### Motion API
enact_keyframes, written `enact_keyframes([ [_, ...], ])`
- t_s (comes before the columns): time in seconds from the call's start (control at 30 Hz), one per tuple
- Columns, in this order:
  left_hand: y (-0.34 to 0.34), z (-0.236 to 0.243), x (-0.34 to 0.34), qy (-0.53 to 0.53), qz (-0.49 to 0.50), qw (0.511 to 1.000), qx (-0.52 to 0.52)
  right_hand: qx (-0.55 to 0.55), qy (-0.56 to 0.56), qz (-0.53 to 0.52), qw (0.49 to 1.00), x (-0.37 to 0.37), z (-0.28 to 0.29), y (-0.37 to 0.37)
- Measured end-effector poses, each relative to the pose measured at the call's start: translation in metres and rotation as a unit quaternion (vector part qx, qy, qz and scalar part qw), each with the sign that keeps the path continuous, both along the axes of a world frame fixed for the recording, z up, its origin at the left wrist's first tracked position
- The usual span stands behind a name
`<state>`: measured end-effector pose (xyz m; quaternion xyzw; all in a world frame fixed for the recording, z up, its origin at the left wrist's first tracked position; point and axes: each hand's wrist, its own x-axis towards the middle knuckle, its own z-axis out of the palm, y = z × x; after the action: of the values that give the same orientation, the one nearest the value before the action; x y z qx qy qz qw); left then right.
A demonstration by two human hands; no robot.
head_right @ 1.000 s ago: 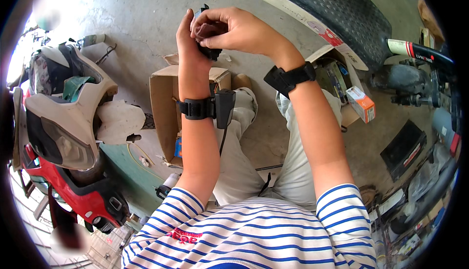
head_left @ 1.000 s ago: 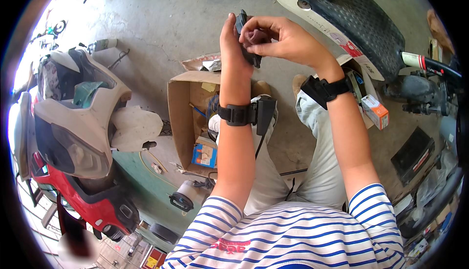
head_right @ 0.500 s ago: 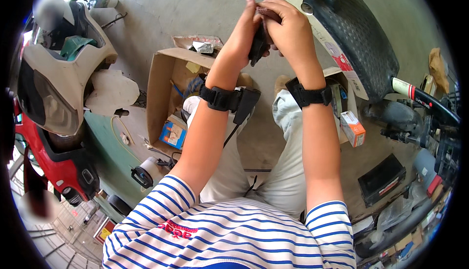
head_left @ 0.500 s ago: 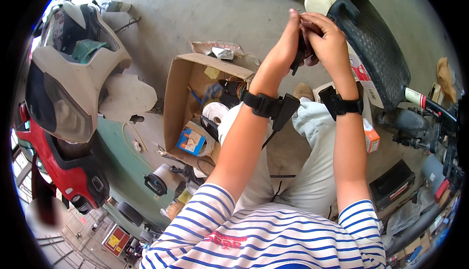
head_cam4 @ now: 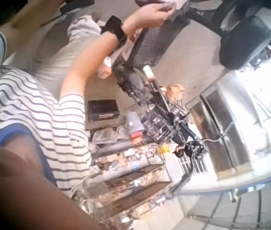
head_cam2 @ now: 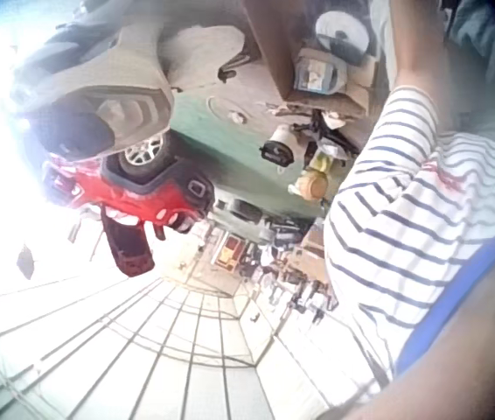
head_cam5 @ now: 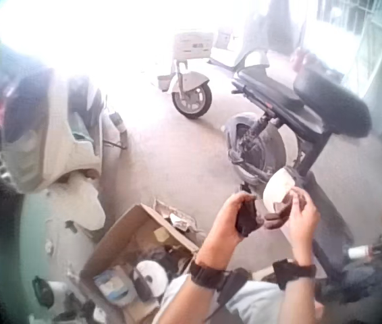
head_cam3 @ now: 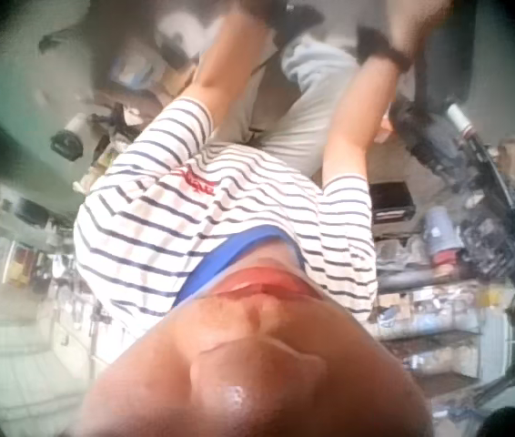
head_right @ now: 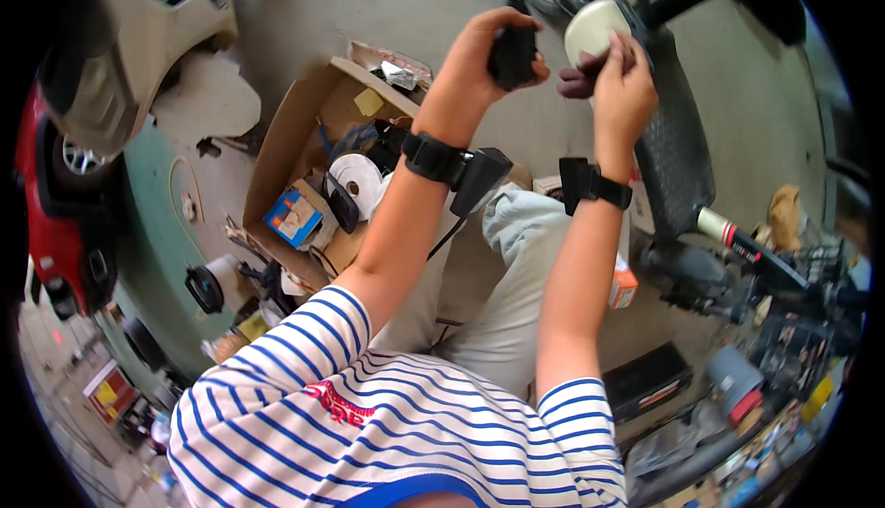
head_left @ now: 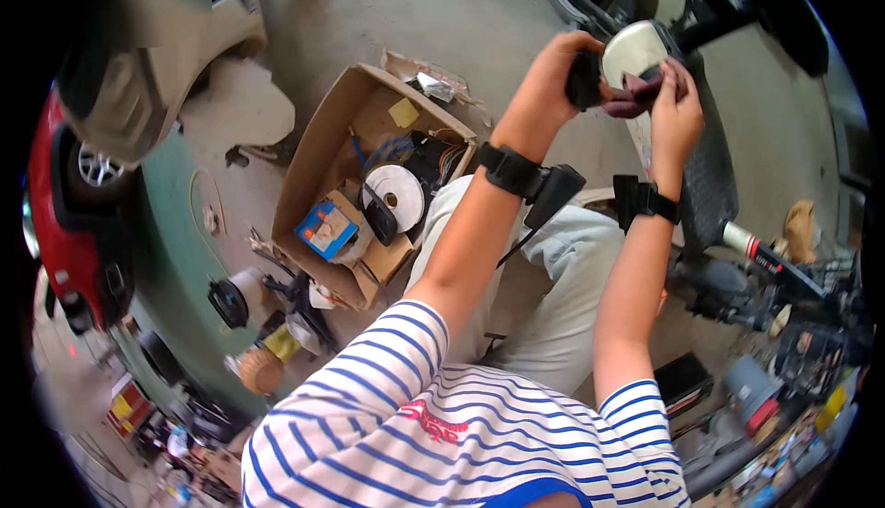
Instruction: The person cleans a brake pad and other small mechanical components by hand with a cloth while sitting among various parts and vehicles.
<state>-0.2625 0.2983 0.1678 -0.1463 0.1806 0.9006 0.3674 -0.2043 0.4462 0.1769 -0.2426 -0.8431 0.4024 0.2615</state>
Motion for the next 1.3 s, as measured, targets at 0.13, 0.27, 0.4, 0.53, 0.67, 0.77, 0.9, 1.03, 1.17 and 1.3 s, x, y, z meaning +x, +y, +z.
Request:
enact_keyframes([
  [0.13,-0.078,0.03,-0.009,0.026,0.143,0.989,-0.009,-0.152,0.095,-0.01,0.984,0.002,-0.017,0.031],
  [0.27,-0.199,-0.022,0.018,0.077,0.268,0.905,-0.321,-0.18,-0.012,0.017,0.983,-0.004,-0.028,0.016],
  [0.4,-0.334,-0.115,0.124,0.144,0.119,0.79,-0.583,-0.247,-0.013,0.028,0.969,-0.001,-0.043,0.005],
  [0.53,-0.42,-0.165,0.273,0.013,0.13,0.811,-0.57,-0.273,0.1,0.017,0.957,0.0,-0.015,-0.006],
  [0.67,-0.42,-0.202,0.337,-0.224,0.11,0.804,-0.54,-0.29,0.157,0.022,0.944,0.017,0.021,-0.003],
  [0.77,-0.461,-0.237,0.393,-0.306,0.017,0.771,-0.558,-0.268,0.146,0.052,0.951,0.045,0.029,0.005],
  [0.9,-0.41,-0.241,0.376,-0.181,-0.019,0.772,-0.609,-0.18,0.125,0.045,0.975,0.113,0.043,0.052],
  [1.03,-0.396,-0.228,0.35,-0.138,-0.058,0.756,-0.637,-0.087,0.014,0.016,0.996,0.201,0.024,0.061],
  [1.17,-0.395,-0.235,0.318,0.041,-0.071,0.69,-0.719,-0.043,-0.08,-0.014,0.996,0.276,0.003,0.061],
  [1.3,-0.361,-0.228,0.28,0.135,-0.166,0.632,-0.745,-0.064,-0.119,-0.048,0.99,0.335,-0.01,0.091],
])
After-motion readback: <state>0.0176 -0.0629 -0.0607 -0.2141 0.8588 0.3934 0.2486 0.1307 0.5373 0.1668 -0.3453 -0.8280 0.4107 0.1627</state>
